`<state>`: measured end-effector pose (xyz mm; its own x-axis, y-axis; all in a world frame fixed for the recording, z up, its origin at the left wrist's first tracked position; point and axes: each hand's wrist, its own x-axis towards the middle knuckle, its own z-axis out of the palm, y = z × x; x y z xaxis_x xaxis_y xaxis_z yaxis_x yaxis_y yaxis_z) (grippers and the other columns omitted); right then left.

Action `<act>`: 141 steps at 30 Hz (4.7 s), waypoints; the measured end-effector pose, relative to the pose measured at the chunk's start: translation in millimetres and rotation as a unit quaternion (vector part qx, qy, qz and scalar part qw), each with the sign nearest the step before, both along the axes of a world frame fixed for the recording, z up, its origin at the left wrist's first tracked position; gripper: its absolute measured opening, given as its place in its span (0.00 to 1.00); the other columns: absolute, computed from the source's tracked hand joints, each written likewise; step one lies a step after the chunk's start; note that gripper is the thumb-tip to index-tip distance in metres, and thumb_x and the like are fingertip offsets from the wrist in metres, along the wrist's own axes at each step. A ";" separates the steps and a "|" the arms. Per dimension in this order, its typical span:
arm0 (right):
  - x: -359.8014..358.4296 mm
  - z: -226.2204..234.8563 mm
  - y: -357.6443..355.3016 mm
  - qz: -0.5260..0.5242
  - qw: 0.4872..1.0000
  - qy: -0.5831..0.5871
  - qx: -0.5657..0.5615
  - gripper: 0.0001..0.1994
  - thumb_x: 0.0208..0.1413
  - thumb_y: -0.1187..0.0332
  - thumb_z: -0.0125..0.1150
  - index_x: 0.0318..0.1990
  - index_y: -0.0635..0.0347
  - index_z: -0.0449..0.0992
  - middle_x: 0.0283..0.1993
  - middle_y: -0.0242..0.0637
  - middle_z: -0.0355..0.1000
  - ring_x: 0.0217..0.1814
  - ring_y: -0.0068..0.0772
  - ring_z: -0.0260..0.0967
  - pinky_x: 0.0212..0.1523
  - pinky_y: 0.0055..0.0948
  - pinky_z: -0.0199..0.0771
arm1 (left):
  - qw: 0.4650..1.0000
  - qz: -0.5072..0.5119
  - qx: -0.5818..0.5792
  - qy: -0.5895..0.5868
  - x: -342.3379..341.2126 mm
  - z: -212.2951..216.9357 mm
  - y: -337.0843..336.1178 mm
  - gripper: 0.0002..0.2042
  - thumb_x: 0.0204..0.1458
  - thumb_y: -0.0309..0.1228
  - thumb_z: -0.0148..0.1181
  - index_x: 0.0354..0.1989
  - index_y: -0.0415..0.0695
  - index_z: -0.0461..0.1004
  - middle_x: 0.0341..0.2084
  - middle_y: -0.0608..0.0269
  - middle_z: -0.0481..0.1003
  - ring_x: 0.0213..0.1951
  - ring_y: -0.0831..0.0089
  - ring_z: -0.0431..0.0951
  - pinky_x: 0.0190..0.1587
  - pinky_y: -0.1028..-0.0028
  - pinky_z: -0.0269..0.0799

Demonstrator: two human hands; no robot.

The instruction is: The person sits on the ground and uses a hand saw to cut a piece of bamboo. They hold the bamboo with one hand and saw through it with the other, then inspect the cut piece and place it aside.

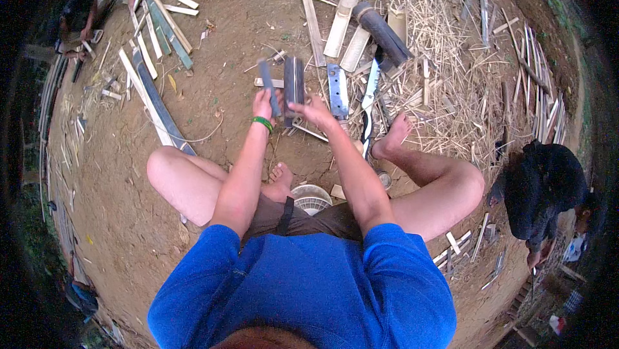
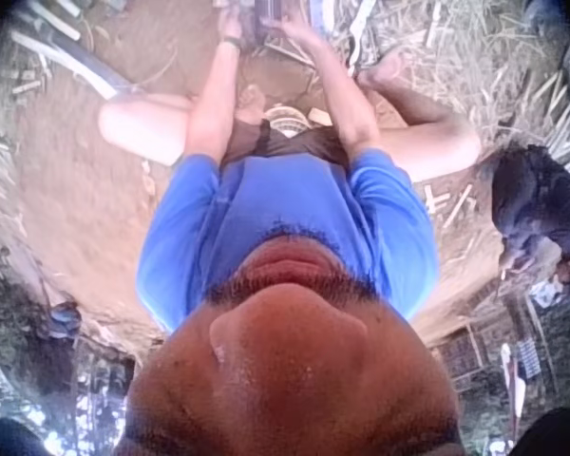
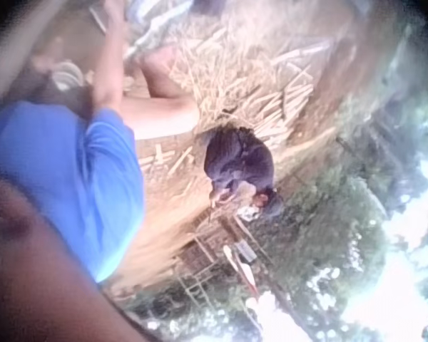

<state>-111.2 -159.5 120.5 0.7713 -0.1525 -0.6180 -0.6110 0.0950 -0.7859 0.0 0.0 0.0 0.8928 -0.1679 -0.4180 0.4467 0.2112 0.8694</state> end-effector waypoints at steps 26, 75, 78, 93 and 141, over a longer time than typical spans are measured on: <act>-39.8 -38.6 36.5 -0.129 0.911 -0.187 -0.345 0.27 0.68 0.52 0.49 0.60 0.70 0.68 0.53 0.61 0.72 0.56 0.61 0.71 0.57 0.48 0.70 | 0.980 -0.098 0.144 -0.098 -71.9 56.0 -55.5 0.32 0.65 0.57 0.46 0.52 0.34 0.75 0.39 0.51 0.80 0.41 0.64 0.79 0.46 0.64 0.73; 15.8 -100.7 -102.5 -0.343 0.918 -0.108 0.166 0.11 0.59 0.67 0.49 0.40 0.67 0.72 0.31 0.38 0.71 0.27 0.28 0.67 0.29 0.31 0.70 | 0.722 -0.122 0.674 -0.093 -37.9 -38.6 -23.5 0.33 0.44 0.35 0.69 0.58 0.39 0.62 0.50 0.42 0.69 0.50 0.45 0.74 0.55 0.51 0.71; -3.8 -104.4 -82.0 -0.374 0.897 -0.112 0.207 0.09 0.58 0.69 0.50 0.40 0.67 0.70 0.34 0.39 0.71 0.29 0.28 0.67 0.30 0.29 0.71 | 0.738 -0.191 0.638 -0.105 -24.4 -32.3 -6.9 0.27 0.46 0.31 0.66 0.54 0.37 0.64 0.49 0.40 0.70 0.49 0.43 0.74 0.53 0.50 0.71; -71.8 -111.6 28.8 0.036 0.850 -0.171 -0.497 0.18 0.53 0.69 0.60 0.50 0.67 0.72 0.50 0.52 0.69 0.53 0.56 0.67 0.54 0.49 0.68 | 0.749 -0.245 0.605 -0.113 -6.1 -38.8 -15.7 0.31 0.44 0.36 0.74 0.51 0.37 0.61 0.44 0.36 0.76 0.46 0.38 0.77 0.50 0.50 0.74; -354.0 226.9 -186.3 -0.527 0.729 -0.433 -0.060 0.31 0.64 0.63 0.55 0.71 0.56 0.51 0.55 0.49 0.70 0.53 0.40 0.74 0.49 0.46 0.84 | 0.869 -0.437 0.116 -0.200 -22.2 150.5 -197.6 0.38 0.67 0.60 0.36 0.70 0.37 0.59 0.63 0.45 0.69 0.65 0.57 0.67 0.69 0.58 0.54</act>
